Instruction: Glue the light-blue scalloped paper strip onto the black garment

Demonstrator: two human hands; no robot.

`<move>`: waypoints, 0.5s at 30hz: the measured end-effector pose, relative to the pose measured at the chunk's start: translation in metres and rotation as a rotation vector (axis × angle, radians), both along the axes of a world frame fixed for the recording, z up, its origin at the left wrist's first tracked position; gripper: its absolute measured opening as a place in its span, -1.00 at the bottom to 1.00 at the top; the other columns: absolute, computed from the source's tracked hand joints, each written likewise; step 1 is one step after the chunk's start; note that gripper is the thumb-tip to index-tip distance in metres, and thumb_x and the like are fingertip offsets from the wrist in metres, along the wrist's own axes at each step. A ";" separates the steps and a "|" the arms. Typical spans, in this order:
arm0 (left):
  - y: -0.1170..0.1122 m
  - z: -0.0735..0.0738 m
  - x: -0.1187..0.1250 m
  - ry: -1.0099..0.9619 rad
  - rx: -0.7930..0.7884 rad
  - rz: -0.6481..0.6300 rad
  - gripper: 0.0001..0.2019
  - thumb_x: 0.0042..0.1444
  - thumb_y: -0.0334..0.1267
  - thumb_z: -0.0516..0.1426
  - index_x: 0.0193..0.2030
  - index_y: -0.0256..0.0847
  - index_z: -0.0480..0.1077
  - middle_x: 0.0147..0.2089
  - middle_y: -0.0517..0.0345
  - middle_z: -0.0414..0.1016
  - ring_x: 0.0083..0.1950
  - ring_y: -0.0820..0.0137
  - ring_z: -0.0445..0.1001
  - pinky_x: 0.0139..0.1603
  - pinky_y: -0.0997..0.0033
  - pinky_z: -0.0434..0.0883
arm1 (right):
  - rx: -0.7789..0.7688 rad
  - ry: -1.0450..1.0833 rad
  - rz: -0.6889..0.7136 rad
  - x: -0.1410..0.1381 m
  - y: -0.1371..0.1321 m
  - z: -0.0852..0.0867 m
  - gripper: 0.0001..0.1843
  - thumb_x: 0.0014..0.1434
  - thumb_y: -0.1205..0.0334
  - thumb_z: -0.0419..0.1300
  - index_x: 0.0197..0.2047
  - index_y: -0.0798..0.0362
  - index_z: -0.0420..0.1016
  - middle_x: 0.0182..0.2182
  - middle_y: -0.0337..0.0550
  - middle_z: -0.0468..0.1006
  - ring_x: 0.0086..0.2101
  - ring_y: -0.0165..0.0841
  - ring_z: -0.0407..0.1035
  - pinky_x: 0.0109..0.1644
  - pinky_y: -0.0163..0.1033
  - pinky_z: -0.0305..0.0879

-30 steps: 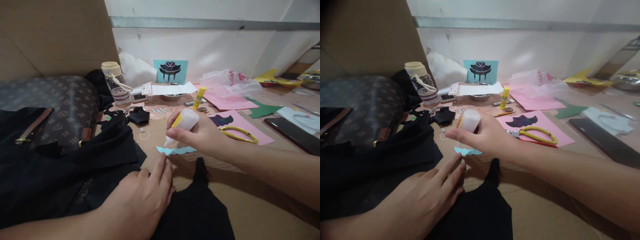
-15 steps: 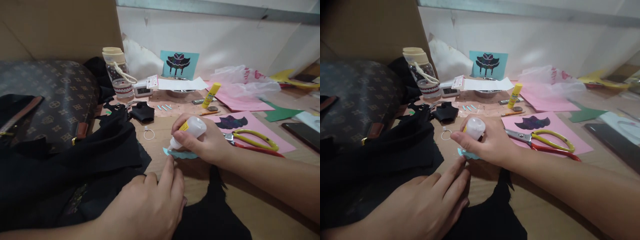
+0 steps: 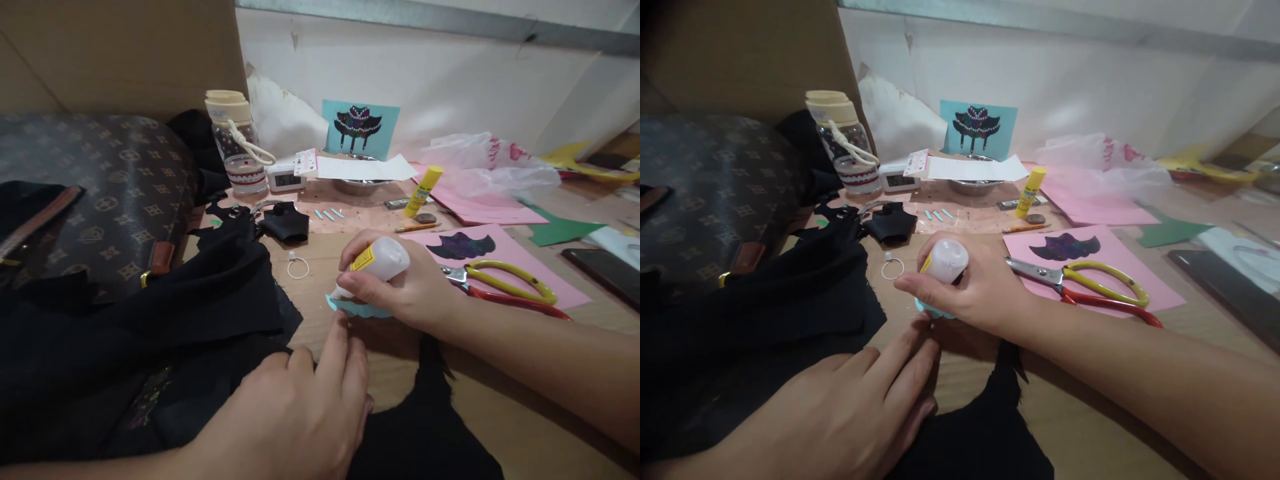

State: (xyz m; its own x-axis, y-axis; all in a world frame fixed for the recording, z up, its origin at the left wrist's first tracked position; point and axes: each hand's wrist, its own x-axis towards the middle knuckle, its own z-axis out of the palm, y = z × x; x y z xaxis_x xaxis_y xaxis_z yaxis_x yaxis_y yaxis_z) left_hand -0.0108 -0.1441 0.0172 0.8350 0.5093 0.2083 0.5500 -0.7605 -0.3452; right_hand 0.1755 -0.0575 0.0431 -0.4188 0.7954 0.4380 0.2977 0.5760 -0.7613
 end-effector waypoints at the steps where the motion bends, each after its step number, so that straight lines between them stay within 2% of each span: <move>1: 0.000 0.000 0.000 -0.003 -0.001 -0.004 -0.50 0.45 -0.23 -0.19 0.25 -0.39 0.44 0.16 -0.29 0.58 -0.48 0.32 0.58 -0.68 0.37 0.38 | 0.003 -0.012 0.003 -0.001 0.000 0.001 -0.72 0.17 0.08 0.37 -0.41 0.10 0.50 -0.54 -0.29 0.50 -0.54 -0.49 0.33 -0.45 -0.39 0.26; 15: 0.002 -0.003 0.001 -0.012 -0.008 -0.006 -0.51 0.46 -0.25 -0.19 0.25 -0.40 0.42 0.15 -0.26 0.59 -0.47 0.34 0.59 -0.66 0.37 0.37 | -0.007 -0.074 0.012 -0.002 0.000 0.001 -0.72 0.23 0.09 0.29 -0.43 0.08 0.45 -0.56 -0.28 0.49 -0.55 -0.49 0.33 -0.49 -0.40 0.24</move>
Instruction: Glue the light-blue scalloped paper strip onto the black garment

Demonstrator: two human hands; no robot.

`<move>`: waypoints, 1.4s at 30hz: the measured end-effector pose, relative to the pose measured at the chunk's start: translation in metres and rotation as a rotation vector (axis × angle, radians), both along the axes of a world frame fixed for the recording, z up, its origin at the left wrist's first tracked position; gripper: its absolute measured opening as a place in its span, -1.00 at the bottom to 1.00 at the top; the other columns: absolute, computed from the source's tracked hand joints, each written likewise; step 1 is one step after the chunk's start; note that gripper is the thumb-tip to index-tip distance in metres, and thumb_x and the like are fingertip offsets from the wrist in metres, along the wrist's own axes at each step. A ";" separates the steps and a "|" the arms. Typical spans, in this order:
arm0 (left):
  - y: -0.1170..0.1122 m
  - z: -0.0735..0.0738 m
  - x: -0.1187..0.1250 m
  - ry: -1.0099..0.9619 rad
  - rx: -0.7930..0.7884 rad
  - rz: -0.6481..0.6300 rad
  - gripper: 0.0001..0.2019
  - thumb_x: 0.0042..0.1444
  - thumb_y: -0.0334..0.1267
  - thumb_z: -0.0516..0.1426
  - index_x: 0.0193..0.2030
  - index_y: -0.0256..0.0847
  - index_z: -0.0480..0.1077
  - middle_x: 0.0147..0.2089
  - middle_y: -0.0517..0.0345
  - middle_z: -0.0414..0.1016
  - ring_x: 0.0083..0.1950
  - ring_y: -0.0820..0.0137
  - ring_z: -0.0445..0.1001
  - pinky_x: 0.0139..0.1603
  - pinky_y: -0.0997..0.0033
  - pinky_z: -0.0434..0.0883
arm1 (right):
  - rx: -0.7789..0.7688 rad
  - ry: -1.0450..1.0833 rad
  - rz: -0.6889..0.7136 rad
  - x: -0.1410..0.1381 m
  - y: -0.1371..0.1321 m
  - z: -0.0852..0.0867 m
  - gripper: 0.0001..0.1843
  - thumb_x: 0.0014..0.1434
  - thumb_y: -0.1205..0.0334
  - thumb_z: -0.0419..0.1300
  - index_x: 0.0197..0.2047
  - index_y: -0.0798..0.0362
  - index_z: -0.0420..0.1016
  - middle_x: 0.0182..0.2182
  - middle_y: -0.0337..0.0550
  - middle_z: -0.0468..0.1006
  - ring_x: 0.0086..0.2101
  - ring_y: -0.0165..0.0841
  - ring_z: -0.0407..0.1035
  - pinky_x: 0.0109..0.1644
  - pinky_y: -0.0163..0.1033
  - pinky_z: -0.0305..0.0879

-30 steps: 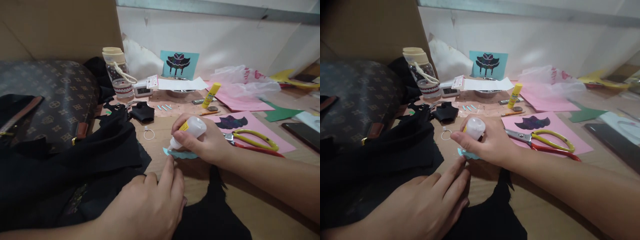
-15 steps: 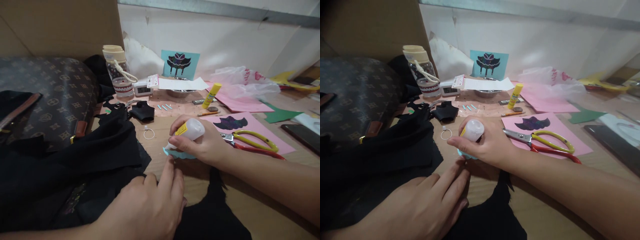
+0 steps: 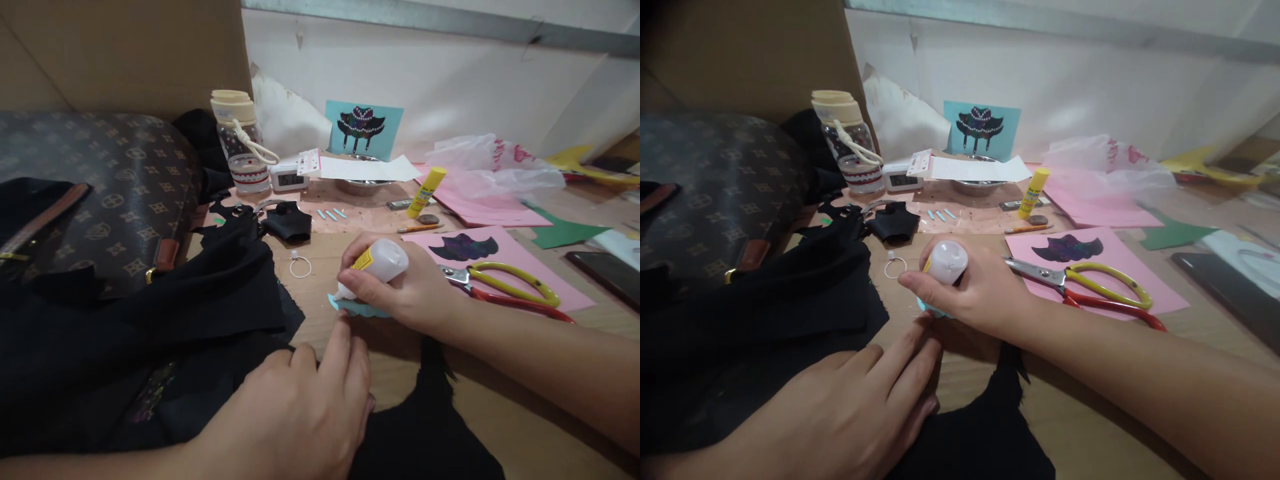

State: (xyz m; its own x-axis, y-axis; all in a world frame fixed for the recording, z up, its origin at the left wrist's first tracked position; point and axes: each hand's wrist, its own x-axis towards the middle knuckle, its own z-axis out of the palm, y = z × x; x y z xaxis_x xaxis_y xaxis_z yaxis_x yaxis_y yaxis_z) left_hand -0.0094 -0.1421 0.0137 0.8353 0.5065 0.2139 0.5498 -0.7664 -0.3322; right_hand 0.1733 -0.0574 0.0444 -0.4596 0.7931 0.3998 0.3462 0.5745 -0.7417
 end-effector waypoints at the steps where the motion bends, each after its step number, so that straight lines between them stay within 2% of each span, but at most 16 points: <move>1: 0.000 0.000 0.000 -0.001 -0.005 -0.003 -0.52 0.45 -0.25 -0.19 0.25 -0.40 0.43 0.15 -0.25 0.59 -0.46 0.34 0.59 -0.66 0.37 0.37 | -0.002 -0.004 0.003 0.000 0.000 0.000 -0.71 0.23 0.08 0.29 -0.42 0.08 0.45 -0.56 -0.28 0.48 -0.55 -0.49 0.33 -0.49 -0.40 0.24; 5: -0.001 0.000 -0.002 -0.006 -0.033 0.004 -0.53 0.44 -0.23 -0.16 0.21 -0.39 0.45 0.15 -0.25 0.59 -0.44 0.30 0.62 -0.66 0.35 0.38 | 0.009 -0.032 0.012 0.001 0.000 -0.001 -0.69 0.26 0.06 0.28 -0.43 0.06 0.44 -0.56 -0.30 0.48 -0.54 -0.49 0.34 -0.47 -0.39 0.25; 10: 0.001 0.001 0.000 -0.013 -0.047 0.008 -0.54 0.43 -0.23 -0.15 0.18 -0.40 0.46 0.05 -0.23 0.64 -0.48 0.26 0.61 -0.70 0.34 0.35 | 0.084 -0.052 -0.003 0.003 -0.002 0.001 -0.65 0.27 0.05 0.27 -0.47 0.07 0.42 -0.57 -0.29 0.47 -0.55 -0.49 0.33 -0.45 -0.37 0.23; 16: 0.002 0.004 0.001 0.013 -0.060 -0.003 -0.53 0.43 -0.22 -0.14 0.18 -0.41 0.46 0.14 -0.31 0.58 -0.48 0.27 0.59 -0.71 0.36 0.34 | 0.057 -0.034 0.001 0.002 -0.002 -0.003 -0.68 0.27 0.02 0.28 -0.40 0.07 0.47 -0.51 -0.28 0.52 -0.51 -0.47 0.39 -0.43 -0.37 0.27; 19: 0.002 0.004 -0.001 0.032 -0.063 -0.003 -0.54 0.41 -0.22 -0.12 0.22 -0.43 0.44 0.12 -0.30 0.59 -0.46 0.28 0.60 -0.68 0.38 0.36 | 0.048 -0.059 -0.003 0.002 -0.002 -0.003 -0.67 0.27 0.00 0.28 -0.40 0.06 0.46 -0.51 -0.29 0.53 -0.51 -0.47 0.39 -0.43 -0.35 0.26; 25: 0.000 0.007 -0.003 0.056 -0.097 0.001 -0.53 0.37 -0.24 -0.08 0.26 -0.43 0.41 0.22 -0.35 0.52 -0.44 0.30 0.59 -0.64 0.36 0.41 | 0.046 -0.095 -0.040 0.003 -0.003 0.002 -0.64 0.27 0.01 0.25 -0.47 0.05 0.40 -0.56 -0.29 0.49 -0.55 -0.46 0.34 -0.43 -0.31 0.22; 34: 0.002 0.004 0.001 0.080 -0.170 0.022 -0.55 0.33 -0.23 0.00 0.27 -0.33 0.42 0.23 -0.29 0.51 -0.43 0.29 0.59 -0.64 0.34 0.40 | 0.016 -0.088 -0.023 0.003 -0.003 -0.001 -0.66 0.27 -0.02 0.25 -0.41 0.04 0.45 -0.51 -0.28 0.51 -0.51 -0.45 0.37 -0.43 -0.32 0.23; 42: 0.000 0.003 -0.002 0.057 -0.126 0.007 -0.53 0.42 -0.21 -0.10 0.27 -0.38 0.41 0.26 -0.33 0.49 -0.39 0.27 0.62 -0.64 0.33 0.41 | 0.028 -0.087 -0.076 0.003 -0.005 0.002 -0.68 0.24 0.04 0.25 -0.46 0.04 0.41 -0.56 -0.28 0.49 -0.54 -0.44 0.33 -0.43 -0.29 0.21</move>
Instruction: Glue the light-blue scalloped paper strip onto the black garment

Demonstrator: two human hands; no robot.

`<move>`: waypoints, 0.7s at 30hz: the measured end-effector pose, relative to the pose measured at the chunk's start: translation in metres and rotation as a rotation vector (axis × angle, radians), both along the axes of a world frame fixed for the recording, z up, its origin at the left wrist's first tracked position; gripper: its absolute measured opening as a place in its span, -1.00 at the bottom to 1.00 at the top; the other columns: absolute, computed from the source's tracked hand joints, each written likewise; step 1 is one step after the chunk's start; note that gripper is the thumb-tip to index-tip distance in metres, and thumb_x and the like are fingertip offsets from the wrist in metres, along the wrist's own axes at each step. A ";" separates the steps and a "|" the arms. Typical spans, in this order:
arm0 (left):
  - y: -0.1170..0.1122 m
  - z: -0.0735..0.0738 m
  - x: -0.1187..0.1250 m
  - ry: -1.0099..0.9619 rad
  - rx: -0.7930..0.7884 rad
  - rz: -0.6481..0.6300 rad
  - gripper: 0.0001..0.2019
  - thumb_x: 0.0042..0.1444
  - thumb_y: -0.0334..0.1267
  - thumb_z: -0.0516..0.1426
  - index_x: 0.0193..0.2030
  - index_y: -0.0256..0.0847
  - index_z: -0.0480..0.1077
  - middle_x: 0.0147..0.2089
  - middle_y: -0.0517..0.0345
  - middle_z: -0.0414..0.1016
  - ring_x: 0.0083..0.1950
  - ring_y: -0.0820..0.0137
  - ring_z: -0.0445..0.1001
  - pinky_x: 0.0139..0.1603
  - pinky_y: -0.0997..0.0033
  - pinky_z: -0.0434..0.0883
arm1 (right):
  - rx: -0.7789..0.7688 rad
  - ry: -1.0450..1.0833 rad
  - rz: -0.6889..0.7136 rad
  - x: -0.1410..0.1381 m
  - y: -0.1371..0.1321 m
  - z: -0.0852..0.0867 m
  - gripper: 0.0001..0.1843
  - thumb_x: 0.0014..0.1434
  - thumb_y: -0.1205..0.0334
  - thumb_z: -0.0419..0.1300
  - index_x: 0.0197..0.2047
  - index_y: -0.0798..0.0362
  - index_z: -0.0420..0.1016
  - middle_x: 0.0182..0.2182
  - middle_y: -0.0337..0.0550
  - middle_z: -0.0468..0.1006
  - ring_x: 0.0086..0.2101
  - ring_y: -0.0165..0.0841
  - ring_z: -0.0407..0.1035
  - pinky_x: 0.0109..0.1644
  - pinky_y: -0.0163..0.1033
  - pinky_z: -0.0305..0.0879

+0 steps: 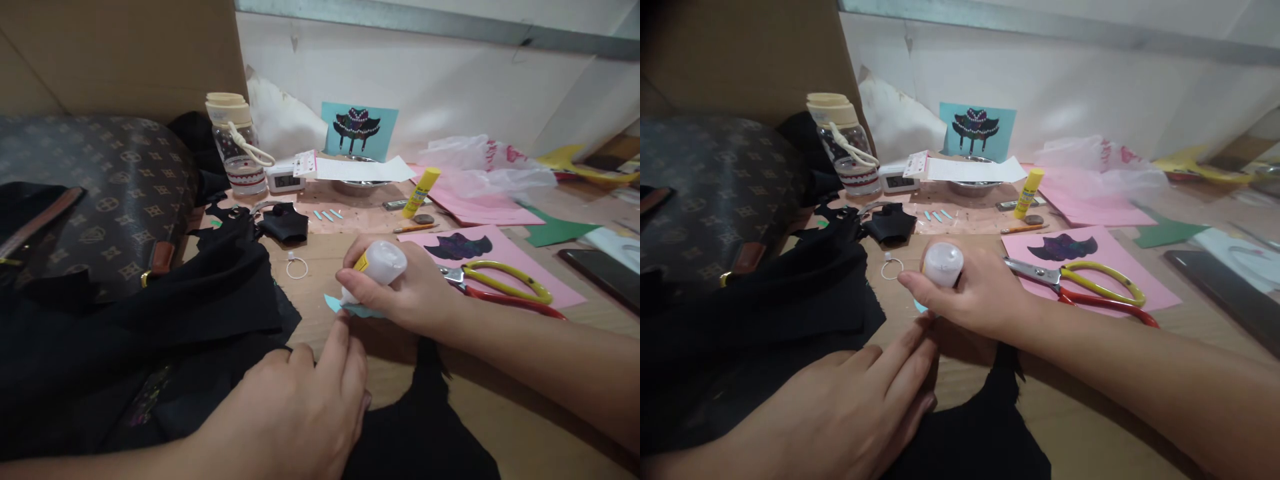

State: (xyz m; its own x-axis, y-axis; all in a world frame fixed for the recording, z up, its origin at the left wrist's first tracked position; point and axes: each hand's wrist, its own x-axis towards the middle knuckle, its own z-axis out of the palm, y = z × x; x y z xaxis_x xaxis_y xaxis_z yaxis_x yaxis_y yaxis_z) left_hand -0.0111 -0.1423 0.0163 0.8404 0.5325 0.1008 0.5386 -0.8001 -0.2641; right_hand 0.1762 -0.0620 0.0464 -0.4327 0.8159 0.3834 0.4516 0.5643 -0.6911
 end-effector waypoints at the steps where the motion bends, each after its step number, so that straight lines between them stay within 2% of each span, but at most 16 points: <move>1: 0.000 -0.001 0.000 -0.003 0.008 -0.006 -0.53 0.42 -0.21 -0.11 0.27 -0.39 0.41 0.25 -0.33 0.49 -0.39 0.27 0.62 -0.64 0.34 0.40 | -0.004 0.013 0.005 0.000 0.000 0.000 -0.68 0.24 0.03 0.25 -0.45 0.04 0.42 -0.56 -0.28 0.49 -0.54 -0.44 0.33 -0.44 -0.30 0.21; 6: 0.004 -0.003 0.004 0.004 -0.005 -0.006 -0.53 0.42 -0.21 -0.13 0.26 -0.37 0.43 0.21 -0.32 0.53 -0.43 0.27 0.60 -0.66 0.31 0.40 | -0.036 0.087 0.072 0.000 0.001 -0.004 -0.65 0.29 -0.02 0.24 -0.40 0.04 0.44 -0.55 -0.29 0.47 -0.53 -0.45 0.35 -0.46 -0.33 0.24; 16: -0.002 0.006 -0.001 0.025 -0.036 -0.007 -0.55 0.36 -0.25 -0.06 0.27 -0.33 0.43 0.25 -0.31 0.50 -0.45 0.30 0.58 -0.65 0.34 0.41 | 0.001 0.055 0.060 0.000 0.002 -0.006 -0.65 0.30 -0.03 0.26 -0.39 0.05 0.47 -0.47 -0.28 0.52 -0.46 -0.44 0.39 -0.36 -0.32 0.26; 21: 0.000 0.005 0.000 0.033 -0.042 0.015 -0.55 0.37 -0.23 -0.05 0.27 -0.34 0.42 0.25 -0.33 0.49 -0.44 0.30 0.58 -0.65 0.33 0.40 | 0.016 0.034 0.054 0.000 0.002 -0.006 -0.64 0.31 -0.04 0.24 -0.40 0.04 0.47 -0.48 -0.28 0.52 -0.48 -0.44 0.38 -0.38 -0.31 0.23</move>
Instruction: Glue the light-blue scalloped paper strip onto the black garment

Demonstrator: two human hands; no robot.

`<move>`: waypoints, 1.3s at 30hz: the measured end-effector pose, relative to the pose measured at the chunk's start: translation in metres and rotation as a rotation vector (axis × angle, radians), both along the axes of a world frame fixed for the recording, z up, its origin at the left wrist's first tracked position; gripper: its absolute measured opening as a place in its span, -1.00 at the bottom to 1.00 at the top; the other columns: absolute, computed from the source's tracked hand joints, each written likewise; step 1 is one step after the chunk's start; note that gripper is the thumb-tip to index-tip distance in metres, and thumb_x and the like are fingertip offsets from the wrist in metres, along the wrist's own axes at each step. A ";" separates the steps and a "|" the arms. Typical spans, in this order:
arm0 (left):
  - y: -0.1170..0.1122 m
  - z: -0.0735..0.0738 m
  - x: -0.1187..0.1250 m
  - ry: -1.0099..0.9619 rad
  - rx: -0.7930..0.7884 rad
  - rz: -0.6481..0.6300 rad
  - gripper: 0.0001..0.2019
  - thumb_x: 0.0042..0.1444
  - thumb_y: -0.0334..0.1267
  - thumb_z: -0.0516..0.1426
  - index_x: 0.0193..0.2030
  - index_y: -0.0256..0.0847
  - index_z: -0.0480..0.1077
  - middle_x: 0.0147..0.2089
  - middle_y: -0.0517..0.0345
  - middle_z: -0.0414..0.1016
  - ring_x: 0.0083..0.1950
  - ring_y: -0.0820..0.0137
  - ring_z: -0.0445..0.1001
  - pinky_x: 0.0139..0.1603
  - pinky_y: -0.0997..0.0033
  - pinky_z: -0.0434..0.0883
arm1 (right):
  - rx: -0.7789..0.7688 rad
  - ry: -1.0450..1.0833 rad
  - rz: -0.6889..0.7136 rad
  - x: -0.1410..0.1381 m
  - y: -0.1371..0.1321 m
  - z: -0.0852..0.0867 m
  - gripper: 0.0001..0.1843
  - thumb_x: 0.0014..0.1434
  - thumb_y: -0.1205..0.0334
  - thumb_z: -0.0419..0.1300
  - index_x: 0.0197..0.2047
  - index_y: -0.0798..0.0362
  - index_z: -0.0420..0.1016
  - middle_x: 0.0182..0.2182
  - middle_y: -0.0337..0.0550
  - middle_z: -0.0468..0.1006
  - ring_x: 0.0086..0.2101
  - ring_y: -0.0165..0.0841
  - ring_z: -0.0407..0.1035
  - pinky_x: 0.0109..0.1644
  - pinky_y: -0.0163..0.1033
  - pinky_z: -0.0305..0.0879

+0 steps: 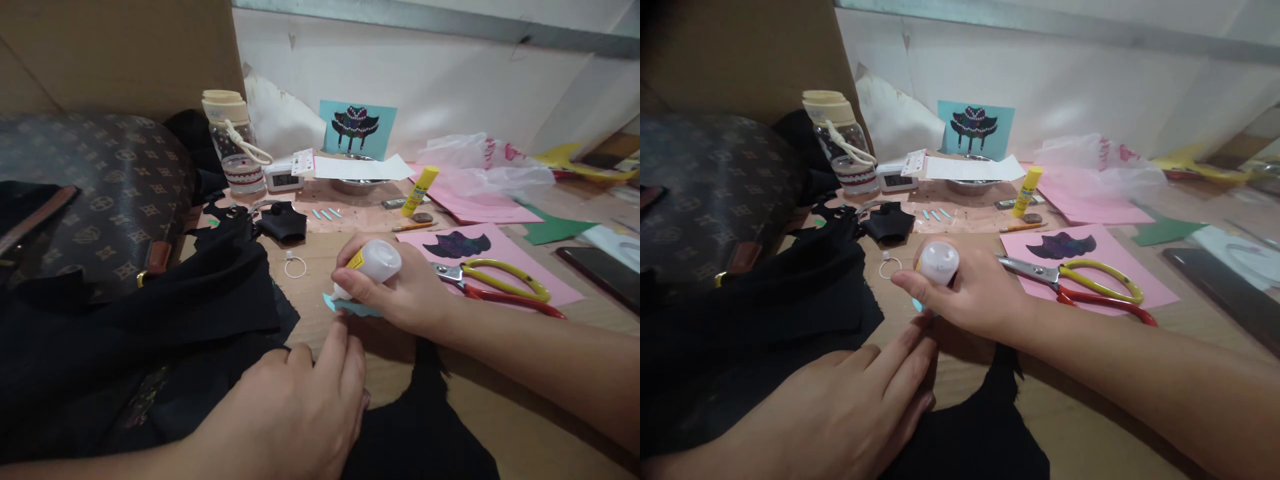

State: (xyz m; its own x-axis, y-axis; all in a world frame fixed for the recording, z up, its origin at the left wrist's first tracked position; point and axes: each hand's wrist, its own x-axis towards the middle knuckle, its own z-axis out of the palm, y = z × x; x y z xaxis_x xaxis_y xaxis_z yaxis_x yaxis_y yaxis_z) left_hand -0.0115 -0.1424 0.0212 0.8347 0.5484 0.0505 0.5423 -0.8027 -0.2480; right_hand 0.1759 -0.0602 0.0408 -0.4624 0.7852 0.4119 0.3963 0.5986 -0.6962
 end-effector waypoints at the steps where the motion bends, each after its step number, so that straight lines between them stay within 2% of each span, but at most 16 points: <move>1: 0.001 -0.001 0.000 -0.006 0.005 -0.006 -0.55 0.37 -0.23 -0.05 0.27 -0.35 0.42 0.26 -0.34 0.48 -0.44 0.30 0.59 -0.65 0.34 0.40 | 0.005 -0.008 -0.006 0.000 0.000 0.001 -0.64 0.31 -0.04 0.24 -0.40 0.04 0.47 -0.48 -0.28 0.52 -0.48 -0.44 0.37 -0.38 -0.30 0.23; 7: 0.001 -0.006 0.001 -0.036 0.078 -0.042 -0.55 0.40 -0.23 -0.08 0.25 -0.38 0.43 0.22 -0.31 0.52 -0.30 0.25 0.64 -0.63 0.39 0.37 | -0.003 -0.054 -0.044 0.000 -0.001 0.004 -0.59 0.28 -0.05 0.22 -0.49 0.03 0.38 -0.54 -0.27 0.49 -0.52 -0.43 0.34 -0.40 -0.27 0.19; 12: -0.001 -0.005 0.001 -0.040 0.110 -0.031 -0.52 0.44 -0.25 -0.17 0.27 -0.42 0.41 0.19 -0.31 0.55 -0.41 0.29 0.62 -0.66 0.35 0.36 | 0.027 -0.096 -0.052 0.001 0.000 0.006 -0.55 0.29 -0.04 0.20 -0.55 0.02 0.30 -0.61 -0.27 0.44 -0.55 -0.43 0.29 -0.44 -0.24 0.12; 17: 0.001 -0.007 0.000 -0.025 0.116 -0.039 -0.49 0.45 -0.25 -0.20 0.29 -0.44 0.39 0.21 -0.35 0.53 -0.46 0.31 0.60 -0.66 0.34 0.35 | 0.008 -0.022 -0.023 0.001 0.000 0.005 -0.58 0.30 -0.02 0.21 -0.52 0.03 0.35 -0.59 -0.29 0.44 -0.56 -0.45 0.30 -0.45 -0.28 0.17; 23: -0.001 -0.001 0.001 -0.016 0.128 -0.037 -0.51 0.43 -0.27 -0.17 0.27 -0.43 0.40 0.15 -0.32 0.57 -0.41 0.28 0.62 -0.64 0.34 0.41 | -0.032 0.010 -0.014 0.000 0.000 0.001 -0.64 0.29 -0.05 0.25 -0.39 0.04 0.46 -0.48 -0.27 0.51 -0.47 -0.43 0.39 -0.38 -0.30 0.25; 31: 0.001 -0.007 0.005 -0.046 0.132 -0.022 -0.51 0.43 -0.25 -0.17 0.25 -0.39 0.44 0.07 -0.24 0.62 -0.48 0.32 0.58 -0.68 0.36 0.41 | -0.047 -0.042 -0.044 0.000 0.001 -0.002 -0.55 0.30 -0.14 0.20 -0.43 0.04 0.40 -0.45 -0.23 0.51 -0.46 -0.40 0.39 -0.41 -0.25 0.16; 39: 0.000 0.000 0.002 -0.029 0.117 -0.031 -0.47 0.43 -0.30 -0.25 0.27 -0.39 0.41 0.14 -0.26 0.59 -0.47 0.29 0.60 -0.68 0.34 0.44 | -0.081 -0.053 -0.065 0.001 0.000 -0.004 -0.50 0.29 -0.21 0.18 -0.46 0.03 0.38 -0.47 -0.23 0.51 -0.46 -0.39 0.39 -0.39 -0.23 0.18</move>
State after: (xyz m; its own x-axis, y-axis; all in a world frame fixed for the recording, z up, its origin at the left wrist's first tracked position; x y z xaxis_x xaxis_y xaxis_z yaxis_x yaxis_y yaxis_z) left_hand -0.0095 -0.1424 0.0213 0.8483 0.5115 0.1367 0.5262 -0.7857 -0.3254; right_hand 0.1765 -0.0597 0.0372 -0.4284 0.8443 0.3220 0.4698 0.5125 -0.7187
